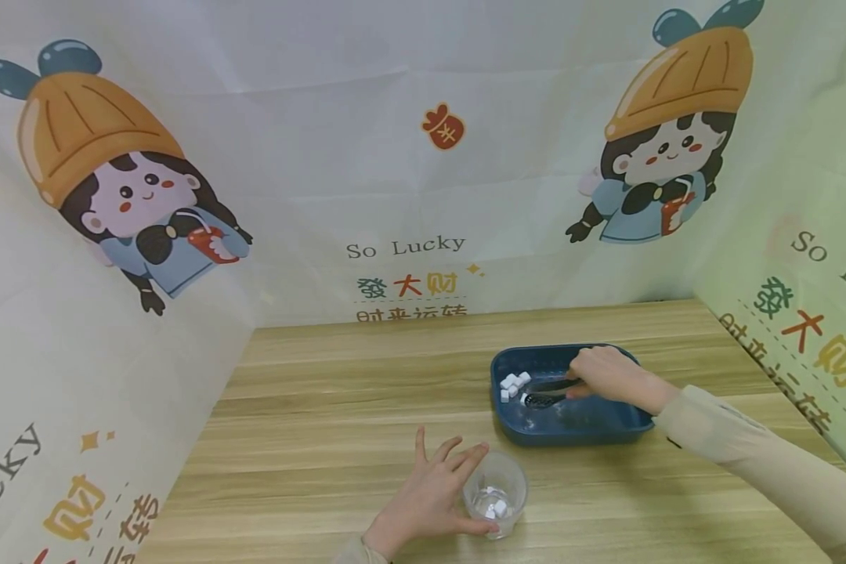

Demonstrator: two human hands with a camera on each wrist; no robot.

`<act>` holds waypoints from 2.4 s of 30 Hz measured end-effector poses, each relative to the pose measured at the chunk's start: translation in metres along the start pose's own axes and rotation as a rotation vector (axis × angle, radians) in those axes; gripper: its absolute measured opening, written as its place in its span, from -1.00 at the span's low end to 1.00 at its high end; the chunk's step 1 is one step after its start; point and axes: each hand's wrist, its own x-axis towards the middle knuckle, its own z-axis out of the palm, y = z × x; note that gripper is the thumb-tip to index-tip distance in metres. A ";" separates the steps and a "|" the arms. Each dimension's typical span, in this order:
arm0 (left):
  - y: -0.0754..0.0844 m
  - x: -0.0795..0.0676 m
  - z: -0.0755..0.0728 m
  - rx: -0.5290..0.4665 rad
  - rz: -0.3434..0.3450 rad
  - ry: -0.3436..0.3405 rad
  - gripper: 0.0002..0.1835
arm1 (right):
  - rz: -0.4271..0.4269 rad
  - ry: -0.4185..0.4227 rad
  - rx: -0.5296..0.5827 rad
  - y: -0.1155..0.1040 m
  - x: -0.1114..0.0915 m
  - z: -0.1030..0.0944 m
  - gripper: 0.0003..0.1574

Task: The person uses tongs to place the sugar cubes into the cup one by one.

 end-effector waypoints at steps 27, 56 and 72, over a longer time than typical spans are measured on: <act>0.001 0.000 -0.003 -0.033 -0.012 -0.014 0.01 | -0.002 0.062 0.033 0.008 -0.055 -0.046 -0.77; 0.001 0.000 0.000 -0.020 -0.014 0.004 0.00 | -0.053 0.109 0.057 -0.032 -0.095 -0.087 -0.57; 0.000 0.000 0.000 -0.032 -0.009 0.007 0.00 | -0.093 0.009 0.115 -0.059 -0.076 -0.088 -0.56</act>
